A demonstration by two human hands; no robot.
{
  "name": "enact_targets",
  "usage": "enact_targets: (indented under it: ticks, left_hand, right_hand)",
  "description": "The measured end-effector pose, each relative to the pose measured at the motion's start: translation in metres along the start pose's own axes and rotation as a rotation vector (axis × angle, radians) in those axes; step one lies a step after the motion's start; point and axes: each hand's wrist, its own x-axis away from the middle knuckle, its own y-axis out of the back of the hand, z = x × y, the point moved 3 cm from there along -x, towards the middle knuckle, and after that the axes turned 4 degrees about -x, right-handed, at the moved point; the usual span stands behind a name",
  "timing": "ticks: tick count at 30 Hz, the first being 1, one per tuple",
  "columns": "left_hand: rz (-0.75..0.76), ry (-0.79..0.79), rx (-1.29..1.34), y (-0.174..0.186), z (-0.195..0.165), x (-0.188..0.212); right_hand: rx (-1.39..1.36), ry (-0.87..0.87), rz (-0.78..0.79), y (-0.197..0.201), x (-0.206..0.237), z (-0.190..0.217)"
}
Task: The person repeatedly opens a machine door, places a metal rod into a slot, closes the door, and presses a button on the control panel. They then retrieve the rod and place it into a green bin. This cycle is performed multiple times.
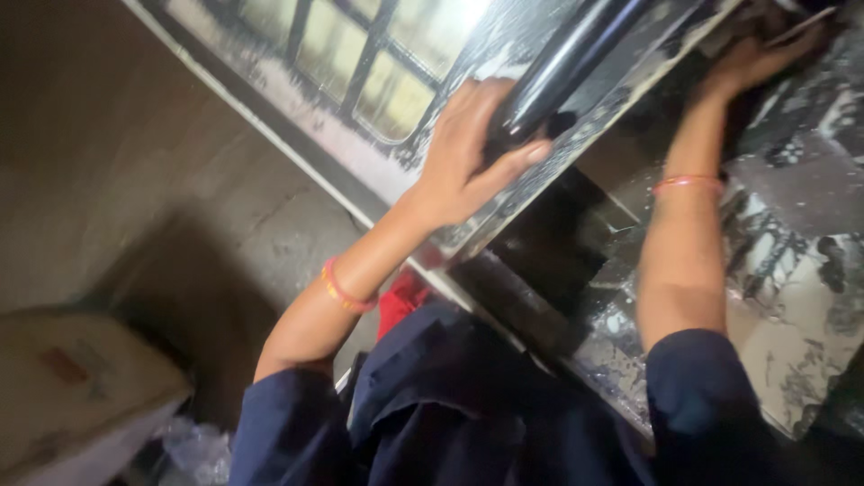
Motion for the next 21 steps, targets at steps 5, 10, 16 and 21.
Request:
enact_targets:
  ticks: [5,10,16,21]
  left_hand:
    - [0.016,-0.002,0.037,0.004,0.0,0.0]
    - [0.01,-0.003,0.051,0.003,0.005,0.001]
    - [-0.01,0.061,0.07,0.001,0.011,0.005]
    - [-0.013,0.096,0.14,-0.003,0.015,0.004]
  right_hand:
    - [0.455,0.099,-0.025,0.001,0.01,-0.007]
    - [0.564,0.076,-0.102,0.002,0.015,-0.009]
    - [0.074,-0.04,-0.341,-0.002,0.014,-0.014]
    - [0.307,0.013,-0.244,-0.017,0.014,-0.008]
